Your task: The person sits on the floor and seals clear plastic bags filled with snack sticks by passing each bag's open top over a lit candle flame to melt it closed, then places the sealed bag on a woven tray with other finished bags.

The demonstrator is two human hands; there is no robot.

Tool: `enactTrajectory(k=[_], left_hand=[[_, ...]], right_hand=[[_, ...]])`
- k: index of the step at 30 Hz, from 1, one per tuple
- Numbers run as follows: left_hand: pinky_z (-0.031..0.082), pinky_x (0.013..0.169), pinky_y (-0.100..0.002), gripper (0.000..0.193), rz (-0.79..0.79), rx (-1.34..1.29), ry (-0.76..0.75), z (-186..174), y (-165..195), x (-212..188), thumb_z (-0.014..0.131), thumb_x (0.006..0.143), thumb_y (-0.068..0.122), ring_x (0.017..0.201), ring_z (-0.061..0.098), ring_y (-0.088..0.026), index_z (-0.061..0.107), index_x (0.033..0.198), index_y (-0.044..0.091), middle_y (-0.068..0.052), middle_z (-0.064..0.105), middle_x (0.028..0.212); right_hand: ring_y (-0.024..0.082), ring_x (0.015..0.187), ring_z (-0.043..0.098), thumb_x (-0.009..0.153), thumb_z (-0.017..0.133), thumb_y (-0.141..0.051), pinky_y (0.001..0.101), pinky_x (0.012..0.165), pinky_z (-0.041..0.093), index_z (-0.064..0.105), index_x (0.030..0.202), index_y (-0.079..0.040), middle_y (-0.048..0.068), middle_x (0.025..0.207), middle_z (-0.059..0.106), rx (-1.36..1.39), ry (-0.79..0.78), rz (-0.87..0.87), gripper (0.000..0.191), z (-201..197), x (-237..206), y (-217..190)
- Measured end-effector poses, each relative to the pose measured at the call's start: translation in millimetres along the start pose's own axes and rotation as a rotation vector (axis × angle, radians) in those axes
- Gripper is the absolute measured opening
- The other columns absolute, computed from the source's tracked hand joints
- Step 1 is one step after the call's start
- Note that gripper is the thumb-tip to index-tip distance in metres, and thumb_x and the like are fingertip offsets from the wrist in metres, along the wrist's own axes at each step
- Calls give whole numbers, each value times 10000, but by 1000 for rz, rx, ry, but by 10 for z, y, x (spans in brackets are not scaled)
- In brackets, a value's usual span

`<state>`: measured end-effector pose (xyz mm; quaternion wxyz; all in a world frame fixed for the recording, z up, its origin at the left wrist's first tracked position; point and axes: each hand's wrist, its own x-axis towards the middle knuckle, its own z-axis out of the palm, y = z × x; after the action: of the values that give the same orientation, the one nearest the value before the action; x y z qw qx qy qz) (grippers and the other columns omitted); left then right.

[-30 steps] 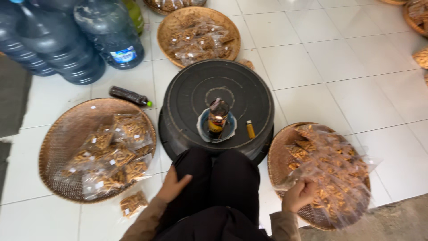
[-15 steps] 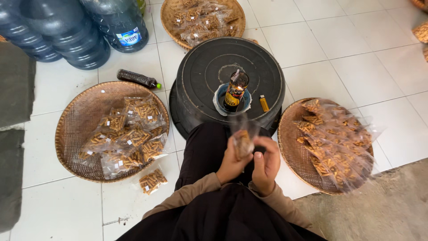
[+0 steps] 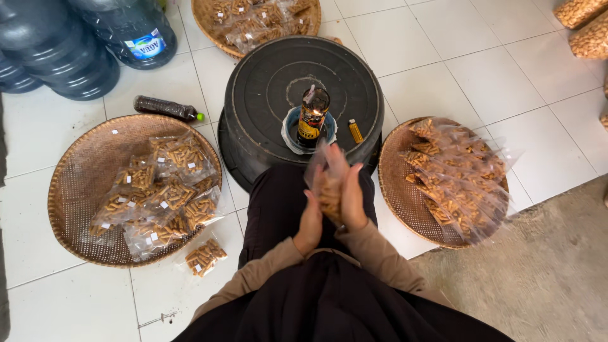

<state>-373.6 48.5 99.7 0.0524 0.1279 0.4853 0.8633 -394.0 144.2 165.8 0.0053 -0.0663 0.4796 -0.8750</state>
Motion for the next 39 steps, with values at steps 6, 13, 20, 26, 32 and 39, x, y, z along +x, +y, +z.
enactTrajectory(k=[6,13,20,26,32,39], left_hand=[[349,1179,-415,770,-12,-164,31,9,-69,39,257,1078,564,1458,393,-276,9,1667,134,-136,311,1635],[162,841,-611,765,-294,-65,150,57,-28,-103,279,1127,438,1133,114,-723,-119,1766,295,-412,294,1565],[-123,1243,-574,715,129,757,78,41,72,-266,203,1134,418,1610,-149,-434,-86,1646,9,-222,-115,1747],[-3,1187,-624,889,93,1180,217,-46,476,-149,610,944,414,1544,136,-428,171,1582,-23,-256,301,1590],[437,1102,-441,544,-99,850,209,-344,686,-17,917,738,298,843,726,-198,626,1130,57,-106,716,894],[494,663,-282,528,-43,763,519,-477,72,-215,884,792,230,742,515,-120,425,986,58,-43,489,861]], right_hand=[[259,1581,265,1045,119,-697,378,1298,189,246,1628,10,118,1707,271,-273,-208,-50,925,10,-30,-6],[273,1579,201,937,165,-759,415,1274,172,121,1657,-83,93,1708,232,36,-184,217,989,-3,30,-46],[260,1601,159,932,179,-795,419,1283,146,129,1660,-86,103,1727,211,98,-271,281,1018,51,77,36],[285,1534,329,958,221,-785,431,1266,256,265,1633,-64,132,1672,326,397,-337,583,988,-214,48,345],[322,1322,546,982,253,-784,471,1124,429,448,1478,-51,173,1468,528,690,-317,763,906,-482,55,788],[217,1122,665,1031,603,-288,363,961,551,496,1400,-68,171,1306,652,-145,-91,168,443,-575,-30,843]])
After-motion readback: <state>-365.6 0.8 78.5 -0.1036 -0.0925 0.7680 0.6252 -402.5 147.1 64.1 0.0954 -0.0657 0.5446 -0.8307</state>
